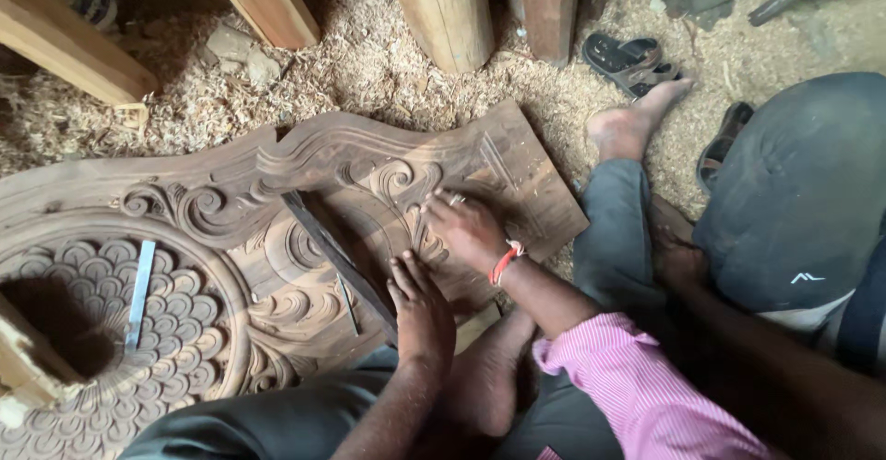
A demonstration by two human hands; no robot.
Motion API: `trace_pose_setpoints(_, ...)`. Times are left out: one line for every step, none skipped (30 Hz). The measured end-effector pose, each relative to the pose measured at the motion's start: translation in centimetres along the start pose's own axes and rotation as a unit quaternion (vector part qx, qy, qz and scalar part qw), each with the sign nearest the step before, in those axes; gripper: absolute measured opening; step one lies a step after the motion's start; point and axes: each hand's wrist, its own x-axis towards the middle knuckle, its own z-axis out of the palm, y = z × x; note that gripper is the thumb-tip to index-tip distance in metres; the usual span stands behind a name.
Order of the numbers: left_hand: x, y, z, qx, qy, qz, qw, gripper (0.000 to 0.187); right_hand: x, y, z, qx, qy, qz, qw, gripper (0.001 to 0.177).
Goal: The person carves intricate patterns into a wooden panel using a chisel and a wooden mallet. They then smooth the carved surface with a sanding block and wipe away wood shavings with their hand.
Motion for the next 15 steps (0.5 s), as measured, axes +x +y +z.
trace_pose_setpoints(-0.1, 0.2, 0.1, 0.003, 0.015, -0.008, 1.000, 0.093, -0.1, 0.1, -0.1, 0.043, -0.024, 0.036, 0.998, 0.037)
trace_pose_setpoints(-0.1, 0.4, 0.1, 0.006, 0.030, -0.016, 0.999, 0.092, -0.1, 0.3, -0.2, 0.085, -0.048, 0.072, 0.993, 0.036)
trace_pose_setpoints(-0.2, 0.4, 0.3, 0.012, 0.036, -0.018, 0.999, 0.089, 0.0, 0.4, -0.4, 0.127, -0.073, 0.106, 0.984, 0.034)
trace_pose_setpoints(-0.3, 0.5, 0.3, 0.019, 0.041, -0.019, 0.999, 0.086, 0.0, 0.1, -0.6, 0.122, -0.091, 0.117, 0.981, 0.032)
trace_pose_setpoints(-0.3, 0.2, 0.3, 0.027, 0.047, -0.024, 0.998, 0.083, 0.3, 0.0, -0.8, 0.118, -0.105, 0.126, 0.979, 0.029)
trace_pose_setpoints(-0.4, 0.1, 0.2, 0.017, 0.026, -0.012, 0.999, 0.085, 0.6, -0.3, -1.0, 0.113, -0.120, 0.134, 0.977, 0.027)
trace_pose_setpoints(-0.4, -0.2, 0.1, 0.010, 0.007, 0.003, 1.000, 0.087, 0.8, -0.4, -1.3, 0.077, -0.091, 0.079, 0.990, 0.031)
trace_pose_setpoints(-0.4, -0.3, -0.1, 0.003, -0.013, 0.019, 1.000, 0.089, 0.8, -0.6, -1.6, 0.040, -0.061, 0.024, 0.997, 0.036)
trace_pose_setpoints(-0.4, -0.3, -0.3, -0.003, -0.012, 0.017, 1.000, 0.089, 0.6, -0.8, -1.8, 0.002, -0.033, -0.031, 0.999, 0.041)
trace_pose_setpoints(-0.5, -0.3, -0.4, -0.010, -0.011, 0.015, 1.000, 0.089, 0.4, -1.0, -2.1, 0.009, -0.045, 0.016, 0.999, 0.046)
trace_pose_setpoints(-0.4, -0.3, -0.5, -0.017, -0.009, 0.011, 1.000, 0.089, 0.4, -1.1, -2.2, 0.014, -0.054, 0.059, 0.997, 0.053)
trace_pose_setpoints(-0.2, -0.3, -0.6, -0.011, -0.003, 0.012, 1.000, 0.087, 0.4, -1.1, -2.3, 0.020, -0.063, 0.103, 0.992, 0.061)
trace_pose_setpoints(-0.4, -0.2, -0.5, -0.007, -0.004, 0.009, 1.000, 0.084, 0.3, -1.5, -2.2, 0.038, -0.046, 0.084, 0.995, 0.051)
trace_pose_setpoints(-0.6, 0.0, -0.3, -0.002, -0.006, 0.007, 1.000, 0.082, 0.1, -1.7, -2.1, 0.056, -0.028, 0.066, 0.996, 0.041)
trace_pose_setpoints(-0.5, -0.1, -0.2, 0.000, -0.003, 0.003, 1.000, 0.083, 0.0, -1.8, -2.0, 0.071, -0.004, 0.056, 0.996, 0.032)
